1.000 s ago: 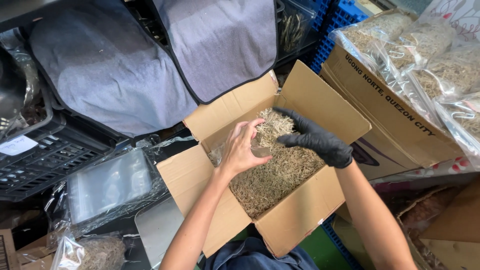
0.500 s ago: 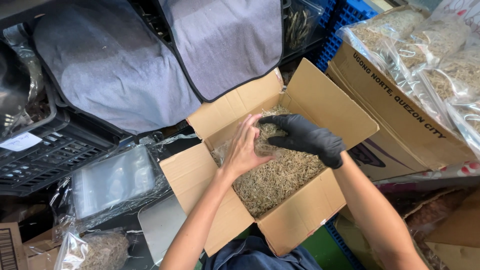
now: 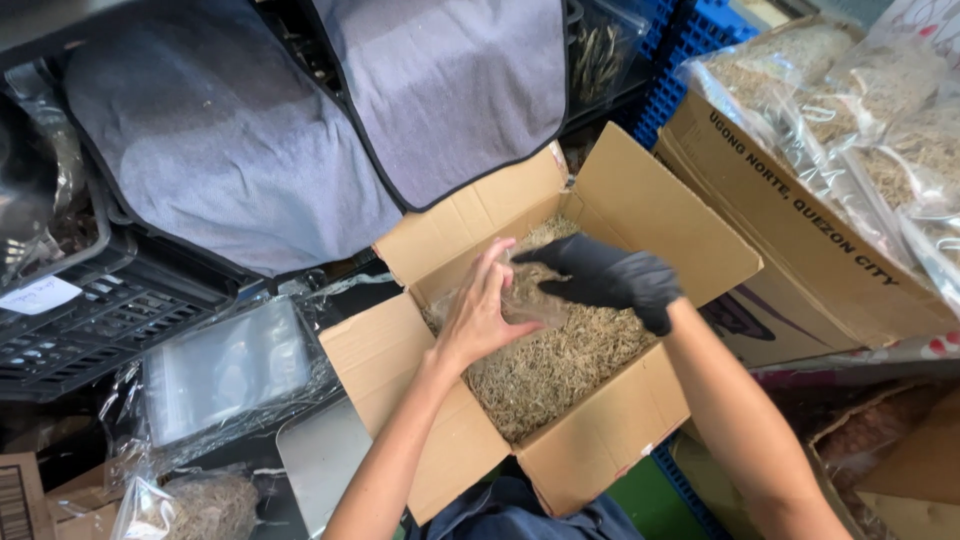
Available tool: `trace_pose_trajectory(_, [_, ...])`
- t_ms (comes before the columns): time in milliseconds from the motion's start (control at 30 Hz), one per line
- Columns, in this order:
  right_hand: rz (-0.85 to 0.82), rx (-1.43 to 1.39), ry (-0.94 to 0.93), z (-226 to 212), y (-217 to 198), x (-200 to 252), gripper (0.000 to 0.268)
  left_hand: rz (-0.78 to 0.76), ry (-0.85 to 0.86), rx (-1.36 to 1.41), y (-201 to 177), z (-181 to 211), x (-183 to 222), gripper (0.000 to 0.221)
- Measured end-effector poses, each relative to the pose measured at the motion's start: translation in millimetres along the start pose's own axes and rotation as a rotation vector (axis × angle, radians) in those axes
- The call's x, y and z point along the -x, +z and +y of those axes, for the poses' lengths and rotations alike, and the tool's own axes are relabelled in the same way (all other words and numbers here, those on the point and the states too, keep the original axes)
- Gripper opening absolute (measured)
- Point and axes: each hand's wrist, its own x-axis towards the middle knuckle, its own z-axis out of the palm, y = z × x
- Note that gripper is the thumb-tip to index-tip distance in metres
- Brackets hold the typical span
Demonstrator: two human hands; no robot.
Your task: Packaging dried shredded material into small plastic bags and weighing them on a digital scale.
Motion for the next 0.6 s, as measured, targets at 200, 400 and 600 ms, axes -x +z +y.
trace_pose_trajectory(200, [0.407,0.024,0.156,57,10,33,0.05,0.005,-0.084,0.102,-19,1,5,0.068])
trace_pose_trajectory(400, [-0.047,0.803,0.698,134,130,22,0.125,0.001,-0.107,0.124,-29,5,10,0.066])
trace_pose_trajectory(600, [-0.165,0.802,0.713,119,131,18,0.117,-0.002,-0.092,0.152,-22,0,22,0.067])
